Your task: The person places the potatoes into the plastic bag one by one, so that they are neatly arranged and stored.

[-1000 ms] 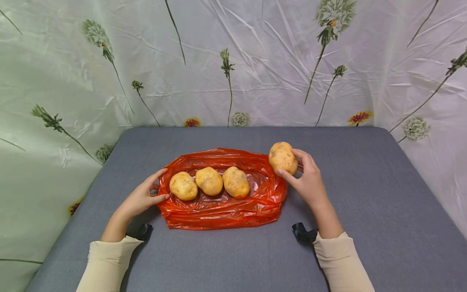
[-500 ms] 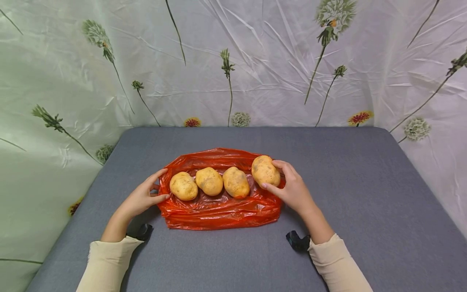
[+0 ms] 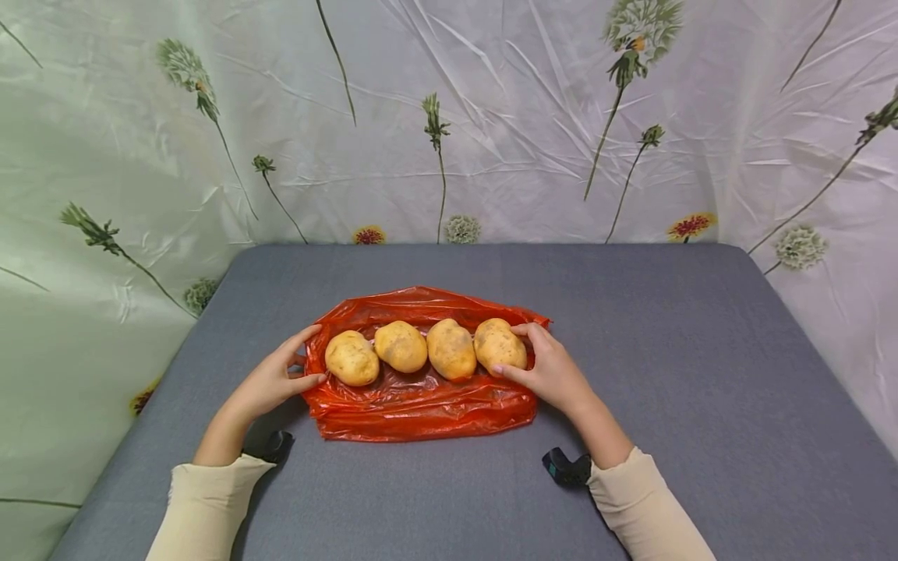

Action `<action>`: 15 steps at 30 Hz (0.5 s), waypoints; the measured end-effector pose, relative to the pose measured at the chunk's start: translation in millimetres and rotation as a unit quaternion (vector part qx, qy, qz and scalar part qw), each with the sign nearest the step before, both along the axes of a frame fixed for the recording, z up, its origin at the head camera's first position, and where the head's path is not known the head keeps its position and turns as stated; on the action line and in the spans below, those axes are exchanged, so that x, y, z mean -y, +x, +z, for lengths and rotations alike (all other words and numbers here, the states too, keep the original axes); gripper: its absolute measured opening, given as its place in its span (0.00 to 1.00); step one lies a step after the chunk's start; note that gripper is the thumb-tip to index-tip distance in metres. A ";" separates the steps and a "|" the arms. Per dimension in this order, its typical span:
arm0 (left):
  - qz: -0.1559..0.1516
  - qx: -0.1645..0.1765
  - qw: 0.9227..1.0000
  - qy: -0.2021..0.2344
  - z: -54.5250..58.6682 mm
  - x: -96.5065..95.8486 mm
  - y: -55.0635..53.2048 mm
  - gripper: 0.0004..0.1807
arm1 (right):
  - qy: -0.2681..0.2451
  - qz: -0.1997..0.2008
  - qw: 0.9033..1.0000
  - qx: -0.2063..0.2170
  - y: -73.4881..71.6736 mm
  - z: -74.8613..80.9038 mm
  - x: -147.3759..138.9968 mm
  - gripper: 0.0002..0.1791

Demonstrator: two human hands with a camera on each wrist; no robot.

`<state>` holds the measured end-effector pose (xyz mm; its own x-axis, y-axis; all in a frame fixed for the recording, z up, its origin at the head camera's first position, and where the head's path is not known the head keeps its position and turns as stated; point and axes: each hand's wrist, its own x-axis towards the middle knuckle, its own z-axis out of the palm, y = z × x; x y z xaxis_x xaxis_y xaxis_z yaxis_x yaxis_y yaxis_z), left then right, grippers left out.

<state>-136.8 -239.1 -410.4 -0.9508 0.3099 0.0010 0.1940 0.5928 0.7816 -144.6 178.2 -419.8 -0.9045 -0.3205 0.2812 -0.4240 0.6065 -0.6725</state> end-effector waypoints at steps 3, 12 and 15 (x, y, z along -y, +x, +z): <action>0.000 0.001 1.000 -0.003 0.7 -0.5 -0.4 0.42 | 0.018 -0.004 1.000 0.002 -0.2 -0.6 0.0 0.34; -0.004 0.001 1.000 -0.001 3.0 -2.5 -0.6 0.42 | -0.013 0.015 0.999 -0.025 1.2 4.3 0.1 0.31; -0.004 -0.009 1.000 -0.014 4.8 -1.9 -0.2 0.41 | -0.007 0.011 0.999 -0.048 2.2 9.4 -0.6 0.29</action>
<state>-137.0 -237.2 -405.6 -0.9482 0.3176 0.0088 0.2123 0.6126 0.7614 -142.4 178.8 -410.4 -0.8662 -0.3353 0.3706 -0.4997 0.5877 -0.6363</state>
